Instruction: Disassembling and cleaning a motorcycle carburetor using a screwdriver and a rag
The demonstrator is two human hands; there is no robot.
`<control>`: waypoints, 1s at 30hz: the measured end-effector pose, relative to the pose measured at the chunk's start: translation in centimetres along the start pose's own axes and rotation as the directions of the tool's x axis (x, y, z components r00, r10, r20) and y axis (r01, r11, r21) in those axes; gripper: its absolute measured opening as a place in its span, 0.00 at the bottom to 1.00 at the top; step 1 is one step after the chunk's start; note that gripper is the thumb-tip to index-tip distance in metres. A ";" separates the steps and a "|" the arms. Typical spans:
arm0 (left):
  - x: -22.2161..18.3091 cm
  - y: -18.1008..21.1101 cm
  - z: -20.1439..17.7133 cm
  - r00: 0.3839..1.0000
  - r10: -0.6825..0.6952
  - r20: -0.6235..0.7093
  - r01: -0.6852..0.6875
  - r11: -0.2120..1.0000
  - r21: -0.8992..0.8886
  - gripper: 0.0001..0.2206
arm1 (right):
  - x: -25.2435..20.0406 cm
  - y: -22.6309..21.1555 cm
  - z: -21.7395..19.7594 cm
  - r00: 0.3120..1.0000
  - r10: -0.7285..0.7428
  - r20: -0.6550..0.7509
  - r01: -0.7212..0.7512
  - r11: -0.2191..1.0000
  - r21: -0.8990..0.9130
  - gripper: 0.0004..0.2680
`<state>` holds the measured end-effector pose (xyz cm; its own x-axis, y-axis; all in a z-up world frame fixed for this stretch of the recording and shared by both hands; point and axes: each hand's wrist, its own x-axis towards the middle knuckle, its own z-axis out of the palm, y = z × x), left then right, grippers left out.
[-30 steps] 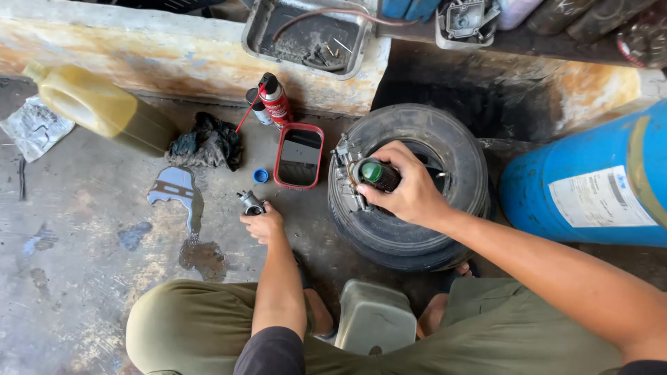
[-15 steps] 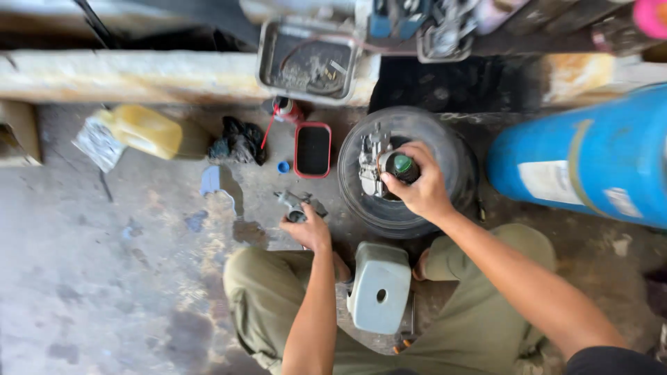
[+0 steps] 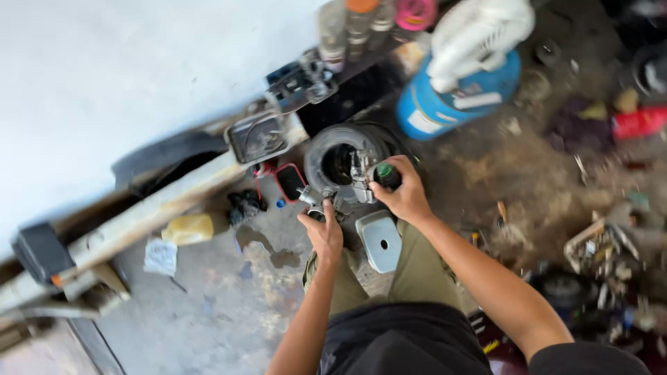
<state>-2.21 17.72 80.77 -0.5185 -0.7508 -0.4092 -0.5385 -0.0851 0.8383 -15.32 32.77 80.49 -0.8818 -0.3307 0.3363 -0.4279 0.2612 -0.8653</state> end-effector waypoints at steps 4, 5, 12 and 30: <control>-2.4 2.0 0.1 0.985 0.046 0.166 -0.067 0.990 0.124 0.28 | -3.9 -3.4 -3.2 0.986 0.080 -0.146 -0.088 0.995 -0.047 0.15; -3.1 2.4 0.7 0.975 0.044 0.217 -0.076 0.987 0.144 0.29 | -4.6 -3.8 -4.0 0.974 0.117 -0.196 -0.128 0.991 -0.043 0.13; -6.7 6.1 6.6 0.864 0.111 0.491 -0.231 0.954 0.191 0.29 | -8.8 -3.1 -11.1 0.840 0.264 -0.474 -0.343 0.935 -0.089 0.15; -14.8 11.9 36.5 0.850 0.112 0.514 -0.237 0.954 0.184 0.30 | -5.5 8.8 -41.5 0.623 0.463 -0.631 -0.606 0.795 -0.014 0.19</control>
<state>-25.19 51.76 83.66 -0.8430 -0.3111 -0.4389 -0.5127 0.2171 0.8307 -22.45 74.49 86.46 -0.8724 0.4868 0.0431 0.1911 0.4210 -0.8867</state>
